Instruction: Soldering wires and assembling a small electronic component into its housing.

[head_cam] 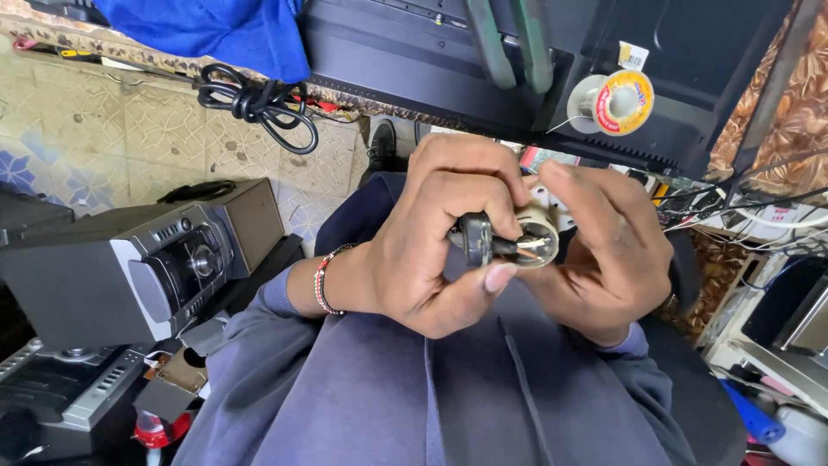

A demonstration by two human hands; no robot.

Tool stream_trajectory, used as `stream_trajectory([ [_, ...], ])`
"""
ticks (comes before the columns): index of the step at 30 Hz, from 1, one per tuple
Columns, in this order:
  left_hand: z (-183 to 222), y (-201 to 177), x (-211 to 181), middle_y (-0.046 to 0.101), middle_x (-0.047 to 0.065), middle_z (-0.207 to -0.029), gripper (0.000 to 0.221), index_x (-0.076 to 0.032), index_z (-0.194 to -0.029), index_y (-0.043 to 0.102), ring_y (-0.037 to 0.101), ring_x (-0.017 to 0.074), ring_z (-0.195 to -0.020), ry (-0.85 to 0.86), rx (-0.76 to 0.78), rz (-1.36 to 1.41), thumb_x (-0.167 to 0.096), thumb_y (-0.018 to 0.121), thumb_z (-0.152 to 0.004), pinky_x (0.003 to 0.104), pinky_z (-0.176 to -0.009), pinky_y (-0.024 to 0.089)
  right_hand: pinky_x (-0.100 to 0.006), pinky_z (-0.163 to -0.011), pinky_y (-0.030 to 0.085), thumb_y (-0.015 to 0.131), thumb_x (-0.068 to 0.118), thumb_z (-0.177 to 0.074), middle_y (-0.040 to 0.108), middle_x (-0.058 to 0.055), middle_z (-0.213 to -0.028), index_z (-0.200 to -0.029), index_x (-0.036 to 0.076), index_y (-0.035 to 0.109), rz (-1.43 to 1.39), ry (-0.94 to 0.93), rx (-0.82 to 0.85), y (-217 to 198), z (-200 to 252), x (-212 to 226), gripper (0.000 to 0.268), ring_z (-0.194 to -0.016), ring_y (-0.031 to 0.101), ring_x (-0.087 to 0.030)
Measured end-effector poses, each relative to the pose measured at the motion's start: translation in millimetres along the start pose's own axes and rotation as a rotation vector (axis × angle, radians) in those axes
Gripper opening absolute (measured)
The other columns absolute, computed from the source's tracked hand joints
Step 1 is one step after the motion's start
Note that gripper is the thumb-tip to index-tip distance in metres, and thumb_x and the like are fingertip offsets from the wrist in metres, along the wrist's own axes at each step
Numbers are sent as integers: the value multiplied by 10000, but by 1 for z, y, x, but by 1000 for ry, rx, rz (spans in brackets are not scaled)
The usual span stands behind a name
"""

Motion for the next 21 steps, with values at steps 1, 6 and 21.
stream_trajectory([
  [1,0,1,0,562,125,-1130,279,-86,-1108,498,577,280,-1069,-4,8,-6,-353,454,-1040,410,-1014,443,-417,-834,584,738,417,-921,678,-264,-1123,-1239,-69,655,-31,7,24,1,1,-2,586,-926,714,-352],
  [6,0,3,0,562,132,-1137,293,-71,-1118,496,576,281,-1080,-6,21,5,-348,490,-1020,402,-1018,457,-440,-834,560,672,414,-949,660,-280,-1086,-1205,-88,648,-94,7,0,6,1,-1,563,-929,699,-377],
  [21,-7,13,15,577,184,-1435,320,-91,-1337,527,662,370,-1394,-221,180,212,-315,543,-1110,456,-1255,550,-440,-924,540,664,369,-1056,503,-176,-1156,-1413,27,565,-88,19,12,-2,2,-14,504,-1051,559,-292],
])
Point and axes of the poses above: each hand's wrist, its own z-axis away from the middle knuckle, its own y-axis out of the palm, x = y × z, the point moved 7 cm from there along -z, towards the middle knuckle
